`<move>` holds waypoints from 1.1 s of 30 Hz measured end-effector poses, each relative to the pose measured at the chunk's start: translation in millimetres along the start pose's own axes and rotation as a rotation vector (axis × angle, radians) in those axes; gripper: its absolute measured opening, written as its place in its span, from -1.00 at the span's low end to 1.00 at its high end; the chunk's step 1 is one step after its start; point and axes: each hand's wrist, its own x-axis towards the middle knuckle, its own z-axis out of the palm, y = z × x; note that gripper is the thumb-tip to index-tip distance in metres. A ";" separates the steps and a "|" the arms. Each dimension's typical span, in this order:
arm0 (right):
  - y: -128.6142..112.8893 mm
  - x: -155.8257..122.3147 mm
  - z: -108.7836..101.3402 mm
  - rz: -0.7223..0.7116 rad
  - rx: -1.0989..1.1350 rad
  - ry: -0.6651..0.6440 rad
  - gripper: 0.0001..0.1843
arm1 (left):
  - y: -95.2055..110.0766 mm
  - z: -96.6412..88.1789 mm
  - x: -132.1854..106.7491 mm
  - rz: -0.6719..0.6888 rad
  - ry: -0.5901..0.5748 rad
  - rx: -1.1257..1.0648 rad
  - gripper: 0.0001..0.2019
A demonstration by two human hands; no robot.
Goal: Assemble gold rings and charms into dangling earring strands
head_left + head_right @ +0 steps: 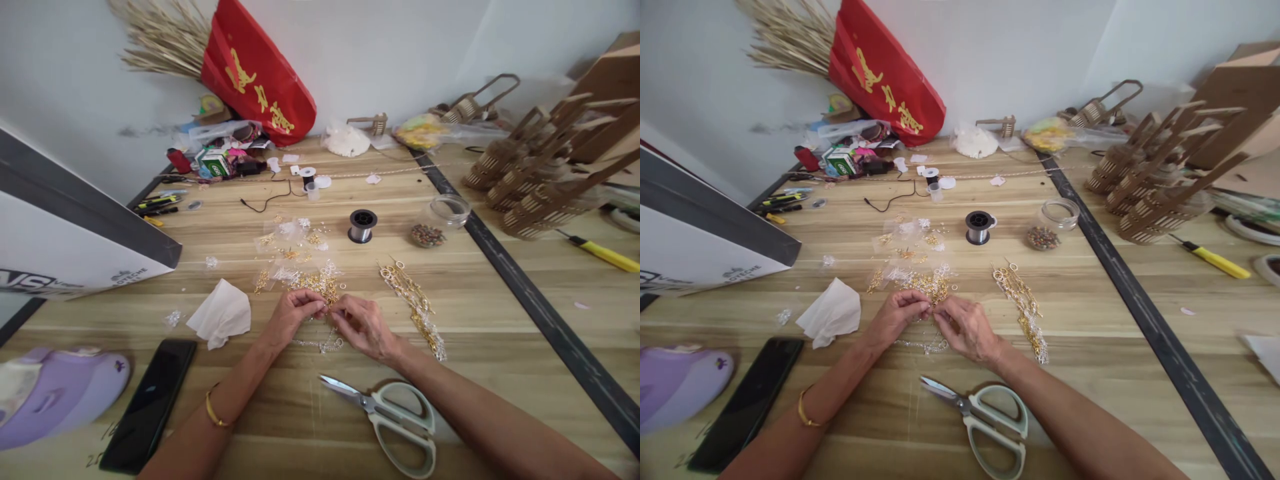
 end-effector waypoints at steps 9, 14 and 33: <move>-1.7 1.0 0.0 -0.022 0.015 0.002 -0.91 | 3.0 1.8 -2.0 0.011 -0.012 0.054 -0.89; -0.6 -0.1 0.7 0.000 0.016 -0.015 -0.91 | 5.0 2.1 -2.4 0.021 -0.026 0.087 -0.91; 1.3 -1.1 2.9 0.025 -0.015 -0.014 -0.92 | 8.7 7.0 -4.0 0.015 0.010 0.121 -0.88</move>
